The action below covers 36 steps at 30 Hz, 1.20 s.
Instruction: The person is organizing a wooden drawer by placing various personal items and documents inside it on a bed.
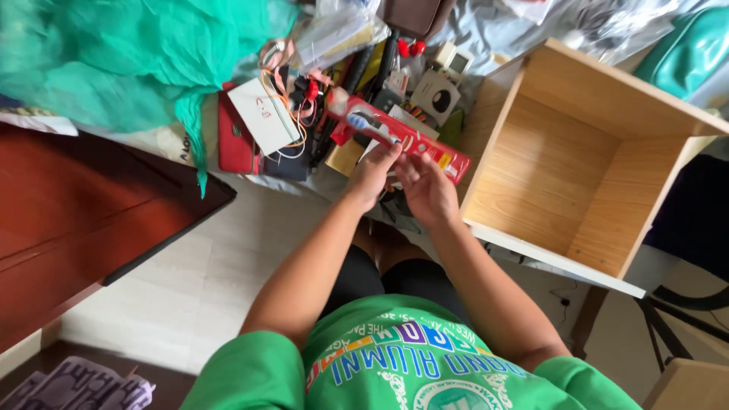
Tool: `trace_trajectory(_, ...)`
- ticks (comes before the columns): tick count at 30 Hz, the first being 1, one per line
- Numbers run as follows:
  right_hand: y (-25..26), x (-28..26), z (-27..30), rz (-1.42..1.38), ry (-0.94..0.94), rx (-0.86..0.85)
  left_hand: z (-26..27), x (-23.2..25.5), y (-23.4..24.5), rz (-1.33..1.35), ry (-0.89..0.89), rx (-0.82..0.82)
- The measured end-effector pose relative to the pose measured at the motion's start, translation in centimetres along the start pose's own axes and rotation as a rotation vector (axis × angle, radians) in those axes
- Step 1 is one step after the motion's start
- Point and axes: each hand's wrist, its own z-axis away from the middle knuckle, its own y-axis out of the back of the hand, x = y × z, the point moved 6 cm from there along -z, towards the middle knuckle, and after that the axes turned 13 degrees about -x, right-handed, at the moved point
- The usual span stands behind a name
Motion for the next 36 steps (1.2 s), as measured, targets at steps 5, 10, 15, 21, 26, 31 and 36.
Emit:
trace_trajectory(5, -7.1, -3.0, 5.1, -0.012, 0.020, -0.213, -1.0, 3.7, 0.6, -0.085, -0.129, 0.137)
trace_trajectory(10, -3.4, -1.0, 4.8, 0.492, -0.256, -0.217, 0.5, 7.7, -0.8, -0.568, -0.076, 0.039)
trace_trajectory(15, -1.4, 1.0, 1.8, 0.743, -0.174, -0.155, 1.0, 8.0, -1.0, -0.780, -0.076, 0.022)
trace_trajectory(21, -1.1, 3.7, -2.2, 0.766, -0.114, -0.098, 2.2, 6.9, 1.9, -0.704, -0.089, 0.008)
trace_trajectory(26, 0.3, 8.3, -5.8, 0.739, -0.084, 0.008, 3.0, 9.0, 6.7, -0.786, 0.012, 0.083)
trace_trajectory(31, -1.1, 12.2, -8.7, 0.744, -0.188, 0.183, 1.8, 10.1, 14.5, -0.820, 0.110, 0.102)
trace_trajectory(36, 2.1, 15.0, -11.2, 0.609, -0.153, 0.345, -0.8, 14.6, 19.8, -1.081, 0.212, 0.091)
